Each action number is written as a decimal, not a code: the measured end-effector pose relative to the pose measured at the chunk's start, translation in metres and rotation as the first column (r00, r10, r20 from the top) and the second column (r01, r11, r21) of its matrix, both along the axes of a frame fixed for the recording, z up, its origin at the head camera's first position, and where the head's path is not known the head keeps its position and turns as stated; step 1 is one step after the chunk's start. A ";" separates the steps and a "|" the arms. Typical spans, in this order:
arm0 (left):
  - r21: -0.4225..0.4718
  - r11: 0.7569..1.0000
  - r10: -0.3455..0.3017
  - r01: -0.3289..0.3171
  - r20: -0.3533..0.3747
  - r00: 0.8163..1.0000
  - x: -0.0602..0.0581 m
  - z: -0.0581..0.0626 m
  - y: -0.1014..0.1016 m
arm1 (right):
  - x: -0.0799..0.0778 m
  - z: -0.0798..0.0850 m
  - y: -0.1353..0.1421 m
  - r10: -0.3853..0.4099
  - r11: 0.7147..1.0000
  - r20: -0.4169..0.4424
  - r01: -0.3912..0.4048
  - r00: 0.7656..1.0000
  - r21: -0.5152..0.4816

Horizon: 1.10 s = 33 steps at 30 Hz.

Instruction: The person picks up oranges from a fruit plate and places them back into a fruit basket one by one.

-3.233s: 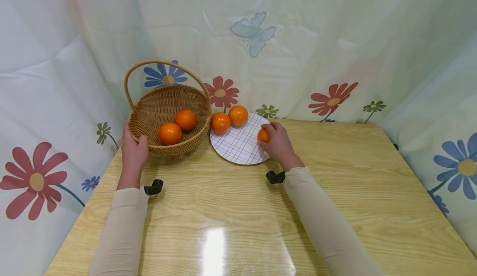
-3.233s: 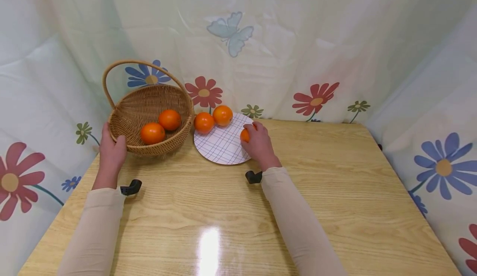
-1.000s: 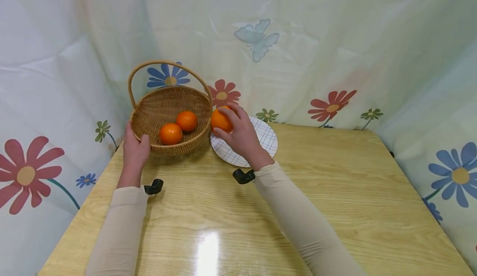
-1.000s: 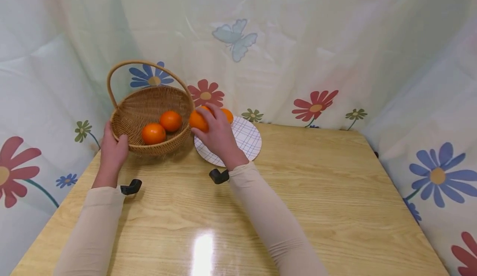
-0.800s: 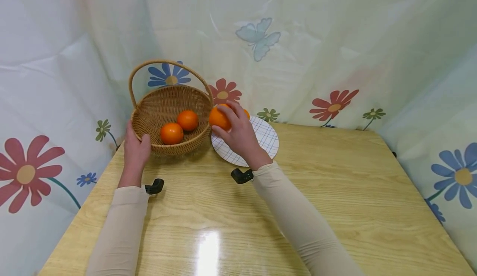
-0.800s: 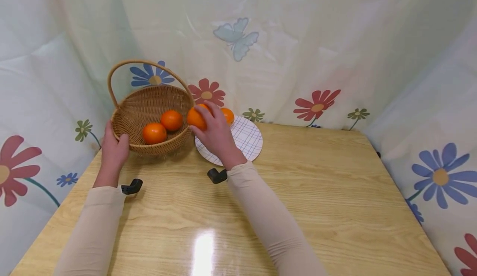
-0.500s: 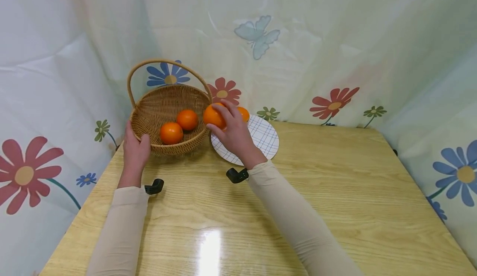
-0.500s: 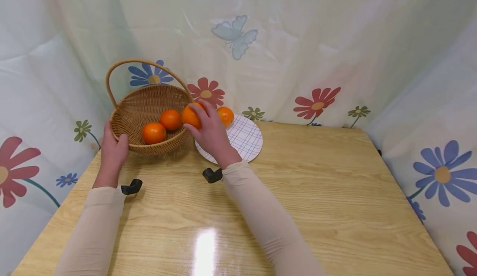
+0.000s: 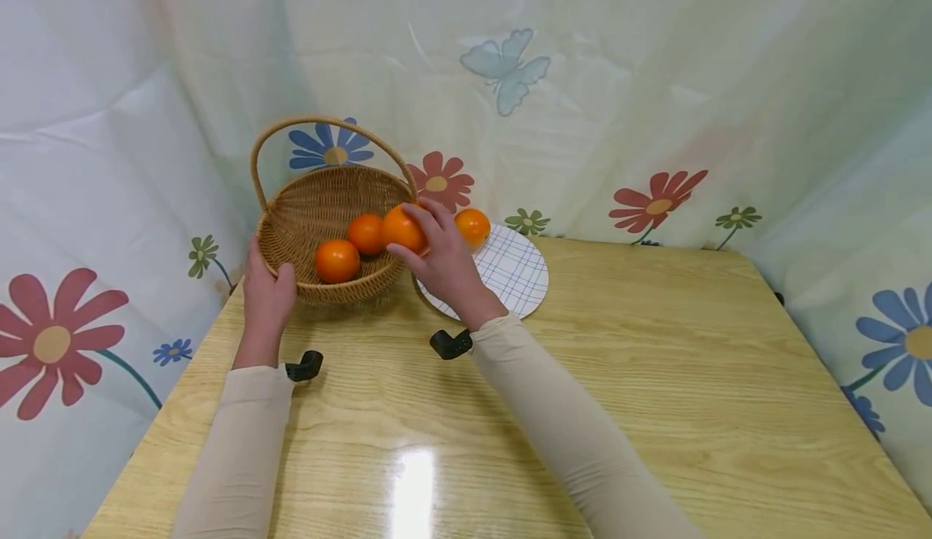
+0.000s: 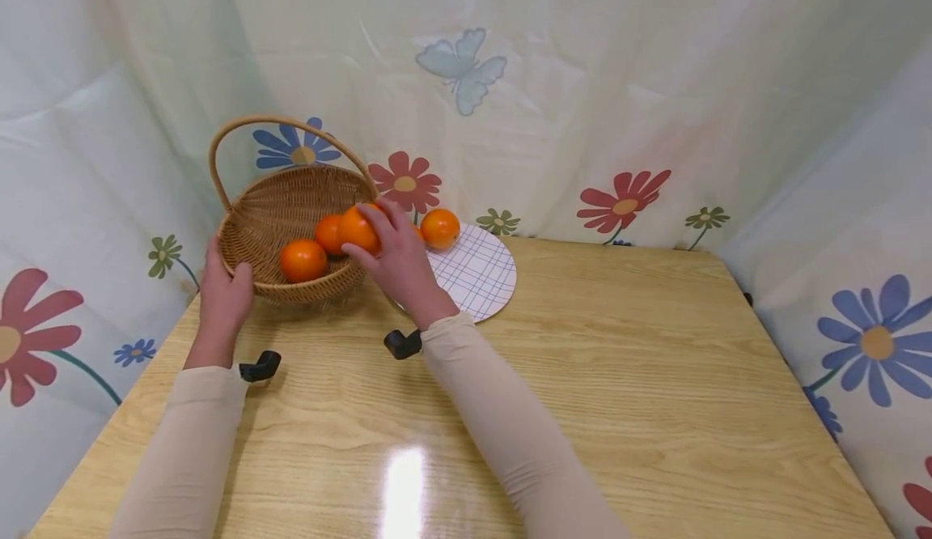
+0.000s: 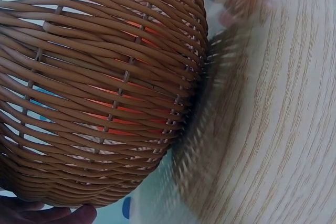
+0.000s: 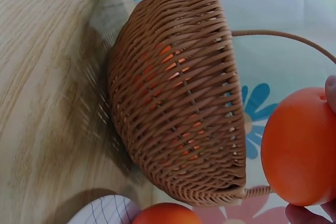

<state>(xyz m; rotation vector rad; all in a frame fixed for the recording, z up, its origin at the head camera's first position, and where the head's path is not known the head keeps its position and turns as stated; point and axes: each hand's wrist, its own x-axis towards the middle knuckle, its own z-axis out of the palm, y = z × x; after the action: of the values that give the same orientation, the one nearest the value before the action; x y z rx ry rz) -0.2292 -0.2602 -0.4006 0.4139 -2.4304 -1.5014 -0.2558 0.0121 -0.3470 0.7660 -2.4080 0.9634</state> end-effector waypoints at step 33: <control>-0.047 0.999 0.001 -0.002 -0.015 1.000 0.001 -0.001 0.000 | -0.003 -0.011 -0.011 0.035 0.997 0.111 -0.042 0.993 0.060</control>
<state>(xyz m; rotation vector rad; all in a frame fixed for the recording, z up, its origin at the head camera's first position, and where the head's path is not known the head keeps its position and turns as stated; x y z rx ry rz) -0.2286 -0.2598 -0.4017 0.3937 -2.4476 -1.4389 -0.2587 0.0016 -0.3585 0.8043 -2.5368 0.9731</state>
